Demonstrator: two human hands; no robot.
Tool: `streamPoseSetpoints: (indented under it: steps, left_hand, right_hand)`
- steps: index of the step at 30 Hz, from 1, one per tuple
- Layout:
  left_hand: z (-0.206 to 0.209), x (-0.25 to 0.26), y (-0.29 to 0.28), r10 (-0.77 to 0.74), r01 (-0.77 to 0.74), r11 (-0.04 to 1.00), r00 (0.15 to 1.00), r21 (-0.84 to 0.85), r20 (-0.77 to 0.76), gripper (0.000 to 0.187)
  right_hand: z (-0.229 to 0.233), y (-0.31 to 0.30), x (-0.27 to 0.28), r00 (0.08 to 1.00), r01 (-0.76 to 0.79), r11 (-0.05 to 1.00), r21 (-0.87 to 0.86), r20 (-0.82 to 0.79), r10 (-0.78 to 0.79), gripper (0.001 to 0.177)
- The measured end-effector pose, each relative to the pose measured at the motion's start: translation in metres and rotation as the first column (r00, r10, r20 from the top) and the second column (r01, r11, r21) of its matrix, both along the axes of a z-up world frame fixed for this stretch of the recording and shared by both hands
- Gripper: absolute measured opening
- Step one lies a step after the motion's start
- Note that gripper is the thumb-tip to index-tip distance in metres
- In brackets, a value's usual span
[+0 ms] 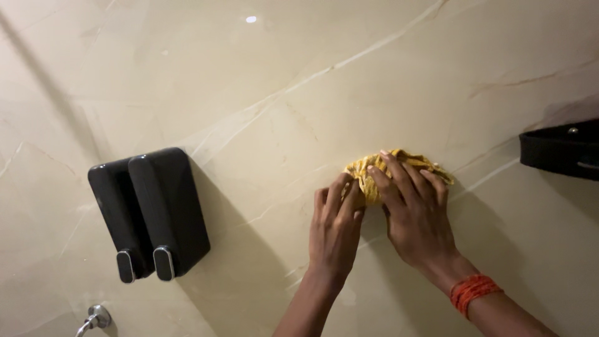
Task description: The person wipes a tiled bathroom wall using a yellow cloth. They move the cloth in circular and back-and-forth motions across the surface, cleaning around wall-mounted dispensers and a corner area.
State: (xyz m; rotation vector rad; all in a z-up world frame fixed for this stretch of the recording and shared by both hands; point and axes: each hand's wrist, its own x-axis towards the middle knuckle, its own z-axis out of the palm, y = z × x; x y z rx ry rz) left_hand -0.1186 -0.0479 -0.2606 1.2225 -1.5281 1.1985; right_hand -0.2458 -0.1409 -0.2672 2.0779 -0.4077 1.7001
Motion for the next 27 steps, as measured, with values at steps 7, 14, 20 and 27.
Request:
streamPoseSetpoints:
  steps: [7,14,20,27]
  left_hand:
    - [0.032,-0.007,-0.011,0.004,-0.002,0.997,1.000,-0.078,0.023,0.043]
    - [0.070,-0.010,-0.022,0.014,0.000,0.987,0.996,-0.160,0.084,0.051]
    - [0.107,-0.011,-0.029,0.014,0.016,0.980,0.989,-0.198,0.148,0.058]
    - [0.148,-0.013,-0.041,-0.003,0.058,0.956,0.982,-0.287,0.190,0.058]
  right_hand:
    - [0.029,-0.005,0.000,0.997,0.048,0.998,-0.047,0.061,-0.045,0.059]
    - [0.063,-0.011,0.001,0.986,0.096,0.991,-0.094,0.144,-0.082,0.061]
    - [0.100,-0.016,-0.001,0.977,0.123,0.984,-0.133,0.187,-0.097,0.064]
    - [0.141,-0.020,-0.002,0.971,0.097,0.984,-0.149,0.232,-0.061,0.068]
